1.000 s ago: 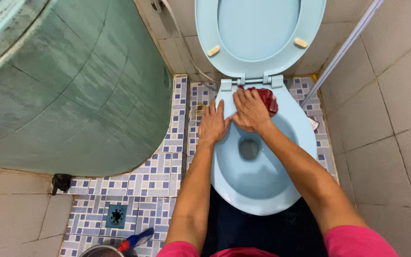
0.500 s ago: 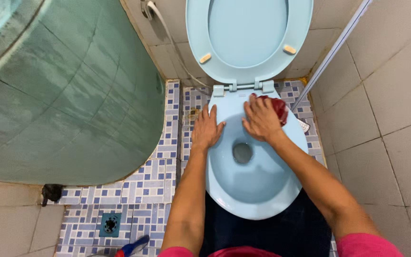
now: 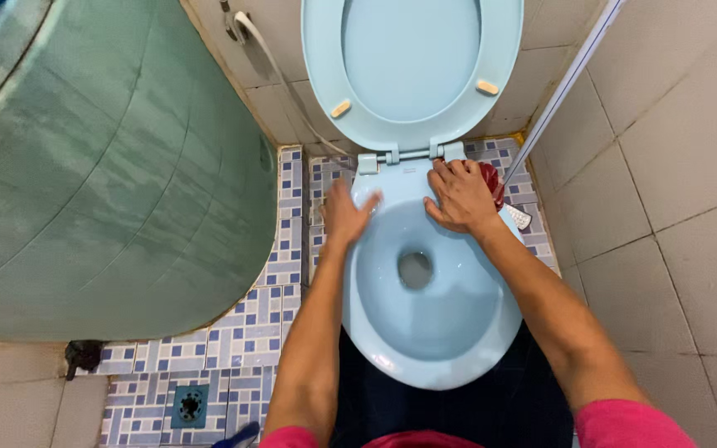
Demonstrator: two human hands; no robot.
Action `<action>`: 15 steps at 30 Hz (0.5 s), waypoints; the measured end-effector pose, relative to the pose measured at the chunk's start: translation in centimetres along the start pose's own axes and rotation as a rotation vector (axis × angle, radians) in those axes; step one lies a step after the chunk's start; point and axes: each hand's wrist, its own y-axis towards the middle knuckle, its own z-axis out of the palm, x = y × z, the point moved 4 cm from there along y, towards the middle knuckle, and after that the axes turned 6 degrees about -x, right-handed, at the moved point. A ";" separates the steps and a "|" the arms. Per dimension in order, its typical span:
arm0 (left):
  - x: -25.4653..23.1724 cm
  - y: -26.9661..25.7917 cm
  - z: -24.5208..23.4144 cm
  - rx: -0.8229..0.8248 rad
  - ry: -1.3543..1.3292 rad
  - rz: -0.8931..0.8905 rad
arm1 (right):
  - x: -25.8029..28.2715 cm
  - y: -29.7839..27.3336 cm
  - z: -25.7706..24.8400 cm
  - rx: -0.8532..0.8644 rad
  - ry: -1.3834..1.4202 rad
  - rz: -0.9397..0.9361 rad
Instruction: The person sits on the bathroom floor and scrubs the toilet bowl and seat with a red cloth. They pour water from a blue plastic jug into the bowl and continue wiping the seat and rim.
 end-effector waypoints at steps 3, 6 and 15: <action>0.5 6.8 1.7 -0.184 -0.362 -0.182 | -1.1 0.1 0.3 -0.043 0.123 0.022; -1.0 11.7 5.5 -0.210 -0.453 -0.237 | -1.3 0.3 0.6 -0.083 0.152 0.026; 1.3 12.4 5.0 -0.216 -0.479 -0.255 | -1.1 0.1 0.9 -0.122 0.141 0.017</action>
